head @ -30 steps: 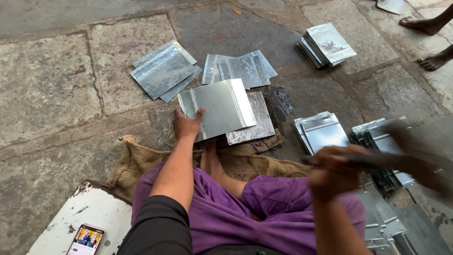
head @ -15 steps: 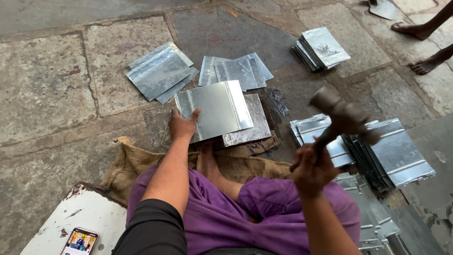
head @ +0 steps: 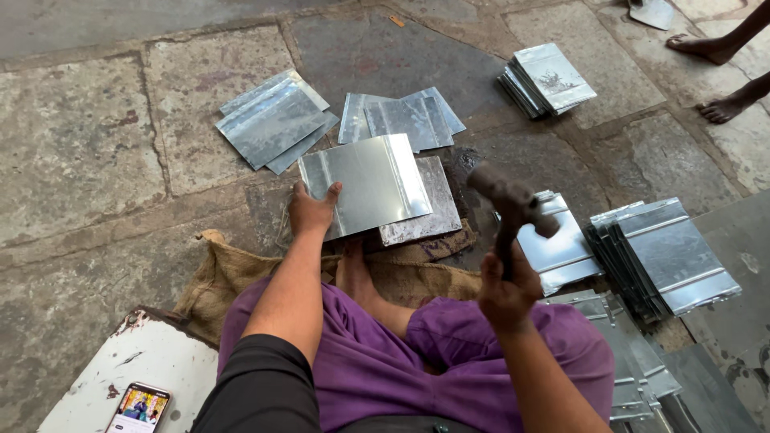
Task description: The person sits cross-legged on a stone floor and repeatedly hammers a rectangular metal sheet placed on a small wooden block. They use a hammer in their right hand to strike the metal sheet while holding it steady with their left hand. Stacks of similar metal sheets are visible on the floor nearby.
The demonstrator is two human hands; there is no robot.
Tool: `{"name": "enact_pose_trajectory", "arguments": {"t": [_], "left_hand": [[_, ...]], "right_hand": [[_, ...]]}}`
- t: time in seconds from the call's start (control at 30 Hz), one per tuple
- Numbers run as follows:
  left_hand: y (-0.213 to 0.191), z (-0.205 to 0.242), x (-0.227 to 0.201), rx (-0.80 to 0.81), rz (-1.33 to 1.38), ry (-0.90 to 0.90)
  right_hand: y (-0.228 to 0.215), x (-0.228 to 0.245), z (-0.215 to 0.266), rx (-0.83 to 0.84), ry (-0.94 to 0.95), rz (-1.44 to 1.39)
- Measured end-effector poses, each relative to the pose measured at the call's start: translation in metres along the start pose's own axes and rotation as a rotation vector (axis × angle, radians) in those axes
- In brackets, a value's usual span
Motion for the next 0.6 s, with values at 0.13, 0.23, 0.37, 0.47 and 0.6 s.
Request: {"name": "enact_pose_trajectory", "arguments": {"t": [0.13, 0.23, 0.37, 0.47, 0.6], "left_hand": [[0.0, -0.001, -0.001, -0.038, -0.018, 0.056], [0.002, -0.006, 0.0, -0.008, -0.026, 0.051], [0.009, -0.001, 0.009, -0.007, -0.056, 0.071], [0.009, 0.002, 0.008, 0.0, -0.025, 0.078], [0.009, 0.002, 0.004, 0.015, -0.043, 0.061]], "right_hand": [[0.05, -0.041, 0.014, 0.304, 0.237, 0.252], [0.04, -0.034, 0.005, 0.309, 0.309, 0.271], [-0.013, 0.012, -0.028, 0.01, 0.034, 0.02], [-0.04, 0.028, -0.027, -0.175, -0.102, -0.3], [-0.007, -0.011, 0.002, -0.114, -0.047, -0.385]]}}
Point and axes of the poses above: each hand's wrist, its own z-axis away from the middle knuckle, its own y-axis out of the palm, x = y × z, the point moved 5 cm from there along -z, towards the middle knuckle, and after that the axes turned 5 degrees about z, right-handed, at the moved point
